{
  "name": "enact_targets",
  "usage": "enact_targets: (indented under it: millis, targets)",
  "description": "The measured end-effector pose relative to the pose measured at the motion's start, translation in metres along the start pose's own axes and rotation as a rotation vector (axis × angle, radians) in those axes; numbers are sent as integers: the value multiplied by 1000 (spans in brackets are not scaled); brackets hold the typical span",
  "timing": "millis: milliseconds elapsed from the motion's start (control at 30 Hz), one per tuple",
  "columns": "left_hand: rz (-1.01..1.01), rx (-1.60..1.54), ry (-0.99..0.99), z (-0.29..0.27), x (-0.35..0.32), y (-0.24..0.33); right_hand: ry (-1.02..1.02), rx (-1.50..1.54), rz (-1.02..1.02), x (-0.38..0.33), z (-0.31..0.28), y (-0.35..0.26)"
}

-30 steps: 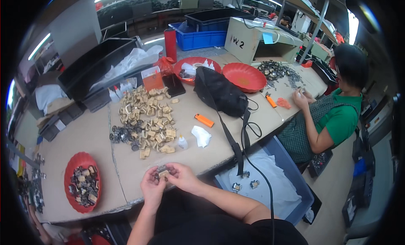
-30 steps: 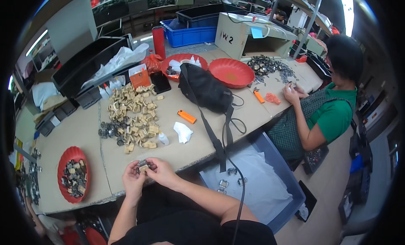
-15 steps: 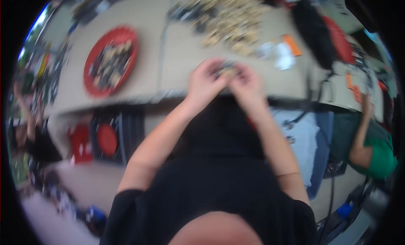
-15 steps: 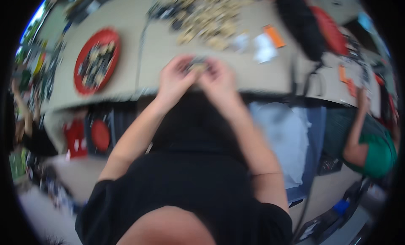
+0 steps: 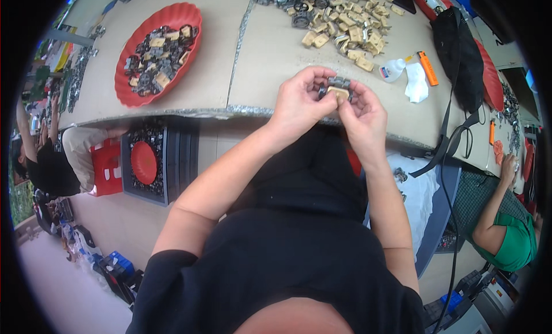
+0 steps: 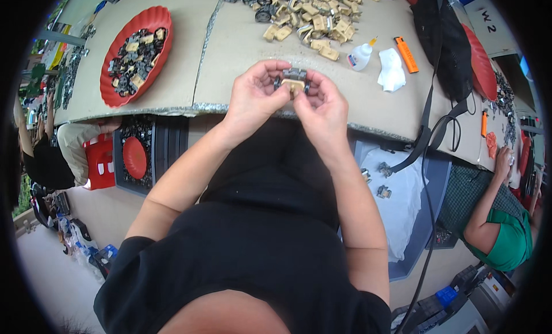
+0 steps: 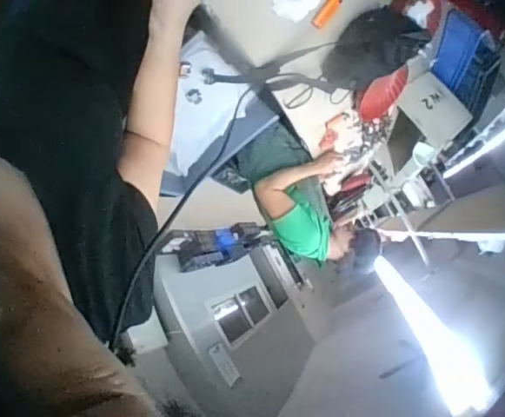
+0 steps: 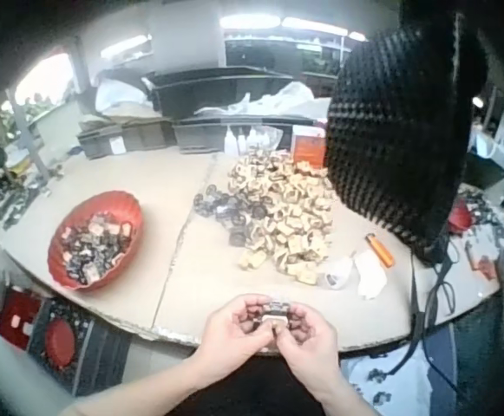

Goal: The person assembles small components by hand, joining them with glue from a bottle.

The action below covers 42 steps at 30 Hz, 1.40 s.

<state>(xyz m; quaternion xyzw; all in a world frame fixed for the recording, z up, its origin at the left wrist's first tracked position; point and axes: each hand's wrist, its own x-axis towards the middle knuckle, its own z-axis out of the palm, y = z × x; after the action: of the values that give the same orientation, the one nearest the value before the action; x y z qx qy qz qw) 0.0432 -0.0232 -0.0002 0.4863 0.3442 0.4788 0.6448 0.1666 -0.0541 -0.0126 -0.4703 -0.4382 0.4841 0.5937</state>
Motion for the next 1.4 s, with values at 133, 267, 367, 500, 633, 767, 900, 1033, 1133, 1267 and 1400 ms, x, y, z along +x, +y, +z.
enact_targets:
  millis: [133, 267, 367, 500, 633, 767, 900, 1033, 1133, 1267, 1400]
  targets:
    - [-4, 50, -40, 3, 1, -5, 54, -36, 69, -5, -2, -7]
    - [31, 99, -33, -3, 0, -7, 3, -192, 49, 0, -1, -8]
    - [50, 152, -33, -7, -1, -8, -13, -91, -41, 3, 1, 9]
    - [-7, 150, -50, -3, 1, 2, 12, -131, 14, -1, 0, -3]
    - [-15, 139, 12, -11, -4, -4, -21, -110, -27, -1, 5, -1]
    - [56, 136, -63, -9, -4, -8, -1, -191, 23, 2, 1, 4]
    - [84, 98, -91, 2, 2, -9, 38, -79, 26, 4, -8, 2]
    - [78, 127, -15, 0, 7, -9, -6, -40, 53, 11, -3, -4]
    - [21, -11, 4, -5, 6, -7, 2, -6, 76, 13, 3, -2]
    - [-31, 78, -32, -5, 0, 4, -6, -41, 33, 6, 3, -7]
    - [5, 92, -44, -9, 4, -8, 6, -26, 27, 8, 2, 2]
